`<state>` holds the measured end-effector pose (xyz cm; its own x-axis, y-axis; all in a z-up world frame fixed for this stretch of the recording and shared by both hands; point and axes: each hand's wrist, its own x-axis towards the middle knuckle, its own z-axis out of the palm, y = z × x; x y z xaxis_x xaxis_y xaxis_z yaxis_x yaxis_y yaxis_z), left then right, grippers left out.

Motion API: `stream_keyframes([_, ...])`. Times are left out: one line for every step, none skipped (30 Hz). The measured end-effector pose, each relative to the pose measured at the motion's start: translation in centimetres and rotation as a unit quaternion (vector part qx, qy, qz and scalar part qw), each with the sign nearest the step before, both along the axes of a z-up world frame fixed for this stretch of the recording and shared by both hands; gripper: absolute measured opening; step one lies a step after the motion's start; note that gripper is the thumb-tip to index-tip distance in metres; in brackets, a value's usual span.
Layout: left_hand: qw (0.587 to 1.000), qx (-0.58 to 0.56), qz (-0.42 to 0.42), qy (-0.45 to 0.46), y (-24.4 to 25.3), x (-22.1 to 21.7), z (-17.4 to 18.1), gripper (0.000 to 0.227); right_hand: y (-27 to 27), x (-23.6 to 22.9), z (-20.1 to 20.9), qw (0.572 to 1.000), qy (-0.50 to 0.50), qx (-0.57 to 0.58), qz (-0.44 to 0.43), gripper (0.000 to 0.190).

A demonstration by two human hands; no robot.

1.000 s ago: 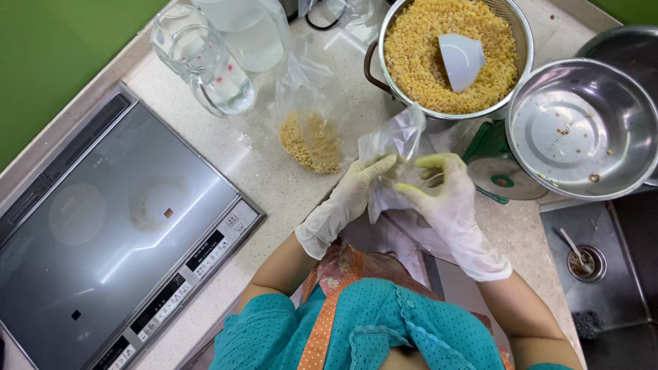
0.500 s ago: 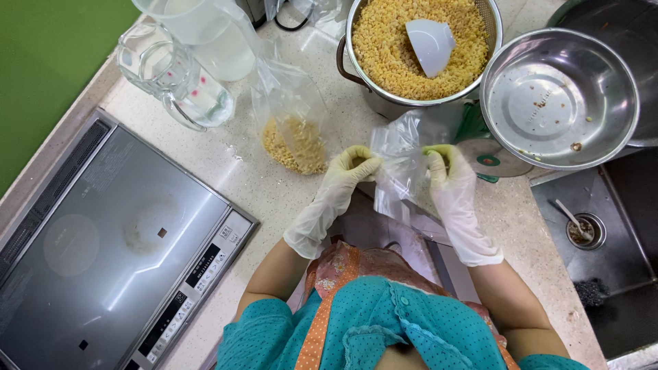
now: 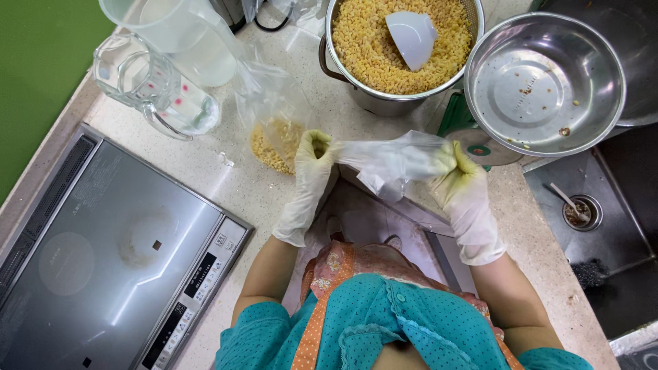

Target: The person scoops beans from a pot into small plastic bags, weighs the bags on a scale, and twists the tops of the bags to seal them.

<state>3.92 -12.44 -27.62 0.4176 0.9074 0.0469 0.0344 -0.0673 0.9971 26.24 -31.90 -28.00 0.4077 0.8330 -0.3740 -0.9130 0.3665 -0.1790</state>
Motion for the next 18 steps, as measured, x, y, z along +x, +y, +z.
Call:
stream_keyframes([0.999,-0.015,-0.007,0.027,-0.1,-0.2,0.9,0.035,-0.1,0.2,-0.6,0.999,-0.023,0.023,-0.001,0.021])
stream_keyframes([0.998,-0.031,-0.014,0.053,-0.5,-0.2,1.9,0.038,-0.2,0.3,-1.0,0.998,-0.048,0.045,-0.001,0.021])
stream_keyframes([0.991,0.098,-0.058,0.072,-1.1,-0.7,3.2,0.057,-0.2,0.5,-1.0,0.989,-0.143,-0.030,-0.014,0.022])
stream_keyframes([0.964,0.226,-0.104,0.090,-1.6,-1.4,4.7,0.077,0.3,0.2,-0.9,0.966,-0.235,-0.103,-0.026,0.023])
stream_keyframes([0.945,0.289,-0.136,0.062,-2.7,-1.9,6.0,0.066,0.6,0.0,-0.4,0.929,-0.323,-0.176,-0.039,0.024])
stream_keyframes([0.922,0.348,-0.168,0.034,-3.7,-2.1,7.0,0.055,1.0,-0.1,0.2,0.928,-0.323,-0.187,-0.006,0.026])
stream_keyframes([0.889,0.417,-0.182,0.048,-3.9,-1.6,7.7,0.045,1.3,-0.8,0.9,0.925,-0.323,-0.197,0.026,0.028])
stream_keyframes([0.853,0.481,-0.194,0.062,-4.3,-1.0,7.9,0.035,1.2,-1.3,1.7,0.921,-0.321,-0.210,0.061,0.031])
stream_keyframes([0.811,0.542,-0.205,0.076,-4.3,-0.3,7.7,0.027,1.5,-1.8,2.4,0.921,-0.341,-0.170,0.079,0.030])
stream_keyframes([0.804,0.519,-0.253,0.139,-3.6,1.0,7.1,0.021,1.7,-2.6,2.9,0.919,-0.359,-0.129,0.097,0.031])
stream_keyframes([0.792,0.493,-0.301,0.200,-2.6,2.4,6.3,0.016,1.6,-3.2,3.4,0.915,-0.376,-0.088,0.115,0.034])
stream_keyframes([0.773,0.465,-0.346,0.260,-1.6,3.3,5.5,0.012,1.9,-3.5,3.9,0.837,-0.508,-0.149,0.139,0.042])
stream_keyframes([0.767,0.464,-0.335,0.289,-0.6,3.5,4.5,0.010,1.9,-3.6,4.4,0.736,-0.625,-0.205,0.159,0.053])
stream_keyframes([0.760,0.464,-0.324,0.319,0.6,3.2,3.7,0.009,1.9,-3.7,4.7,0.615,-0.725,-0.256,0.175,0.066])
stream_keyframes([0.752,0.463,-0.312,0.349,1.5,2.8,2.9,0.008,2.0,-3.5,5.1,0.563,-0.764,-0.262,0.174,0.066])
stream_keyframes([0.742,0.494,-0.286,0.351,2.0,2.2,2.2,0.006,1.6,-3.3,5.6,0.509,-0.800,-0.267,0.173,0.067])
stream_keyframes([0.731,0.524,-0.259,0.353,2.4,1.5,1.7,0.006,1.3,-3.2,6.2,0.453,-0.832,-0.271,0.172,0.068])
stream_keyframes([0.718,0.555,-0.229,0.352,2.8,1.0,1.5,0.006,1.1,-2.9,7.1,0.479,-0.824,-0.238,0.187,0.066])
